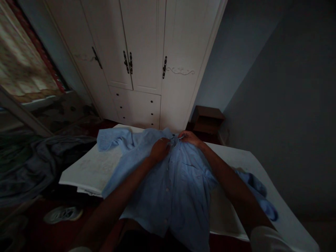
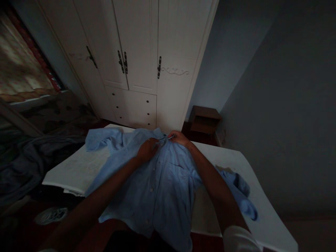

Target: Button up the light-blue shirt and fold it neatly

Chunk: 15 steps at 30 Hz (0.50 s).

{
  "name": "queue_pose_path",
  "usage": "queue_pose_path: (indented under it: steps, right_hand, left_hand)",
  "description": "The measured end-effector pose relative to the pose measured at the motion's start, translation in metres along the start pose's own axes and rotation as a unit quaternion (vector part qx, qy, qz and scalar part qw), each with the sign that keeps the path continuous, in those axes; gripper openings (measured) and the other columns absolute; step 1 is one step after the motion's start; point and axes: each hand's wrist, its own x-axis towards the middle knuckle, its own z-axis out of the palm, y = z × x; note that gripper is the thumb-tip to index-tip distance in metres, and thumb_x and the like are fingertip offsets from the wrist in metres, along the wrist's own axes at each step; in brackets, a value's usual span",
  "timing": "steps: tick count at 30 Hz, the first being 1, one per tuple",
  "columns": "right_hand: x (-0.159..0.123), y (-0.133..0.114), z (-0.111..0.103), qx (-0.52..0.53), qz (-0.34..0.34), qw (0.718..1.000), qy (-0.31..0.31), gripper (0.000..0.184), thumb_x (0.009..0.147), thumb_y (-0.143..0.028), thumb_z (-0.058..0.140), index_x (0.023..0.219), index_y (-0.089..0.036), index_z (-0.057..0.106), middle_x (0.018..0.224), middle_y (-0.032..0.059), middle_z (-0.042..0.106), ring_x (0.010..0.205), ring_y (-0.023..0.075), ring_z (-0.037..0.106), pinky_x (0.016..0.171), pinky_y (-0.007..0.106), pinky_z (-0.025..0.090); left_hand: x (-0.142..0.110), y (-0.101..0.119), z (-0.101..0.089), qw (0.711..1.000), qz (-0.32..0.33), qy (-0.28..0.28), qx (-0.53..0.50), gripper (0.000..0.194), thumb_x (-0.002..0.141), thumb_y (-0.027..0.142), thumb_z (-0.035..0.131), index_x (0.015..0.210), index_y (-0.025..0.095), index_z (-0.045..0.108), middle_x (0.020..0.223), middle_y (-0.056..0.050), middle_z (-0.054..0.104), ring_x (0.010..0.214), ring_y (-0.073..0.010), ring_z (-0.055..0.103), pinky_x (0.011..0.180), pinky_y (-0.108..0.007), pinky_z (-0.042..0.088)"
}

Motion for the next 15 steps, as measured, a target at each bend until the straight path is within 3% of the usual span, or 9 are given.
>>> queue_pose_path:
  steps: [5,9,12,15]
  right_hand:
    - [-0.003,-0.009,-0.002,-0.021,-0.024,0.996,0.080,0.018,0.063,-0.018,0.057,0.080,-0.017,0.064,0.080,0.0008,0.067,0.074,0.0152,0.060,0.073,0.028,0.048]
    - [-0.006,-0.008,0.000,-0.034,-0.014,0.992,0.120,0.025,0.067,-0.018,0.047,0.086,-0.018,0.064,0.080,0.0010,0.067,0.074,0.0161,0.062,0.071,0.028,0.050]
    - [-0.005,-0.006,0.014,-0.053,0.010,0.994,0.097,0.023,0.067,-0.017,0.050,0.084,-0.017,0.065,0.076,0.0015,0.067,0.068,0.0168,0.063,0.067,0.029,0.052]
    - [-0.006,-0.010,0.031,-0.079,0.014,0.995,0.054,0.026,0.065,-0.011,0.057,0.089,-0.016,0.066,0.086,0.0038,0.069,0.069,0.0161,0.064,0.071,0.031,0.054]
  left_hand:
    - [-0.005,-0.006,-0.005,0.991,0.075,-0.112,0.010,0.031,0.083,0.033,0.059,0.113,0.026,0.066,0.125,-0.007,0.064,0.121,-0.0236,0.056,0.102,-0.036,0.042]
    - [-0.018,-0.010,0.005,0.977,0.101,-0.179,0.058,0.059,0.082,0.045,0.060,0.135,0.022,0.051,0.149,-0.015,0.042,0.140,-0.0318,0.035,0.110,-0.048,0.030]
    - [-0.026,-0.007,0.014,0.970,0.107,-0.181,0.121,0.071,0.084,0.047,0.056,0.145,0.016,0.038,0.157,-0.021,0.023,0.145,-0.0366,0.020,0.113,-0.056,0.019]
    - [-0.029,-0.001,0.016,0.971,0.101,-0.164,0.143,0.065,0.083,0.041,0.056,0.142,0.016,0.043,0.157,-0.021,0.023,0.145,-0.0365,0.019,0.113,-0.056,0.018]
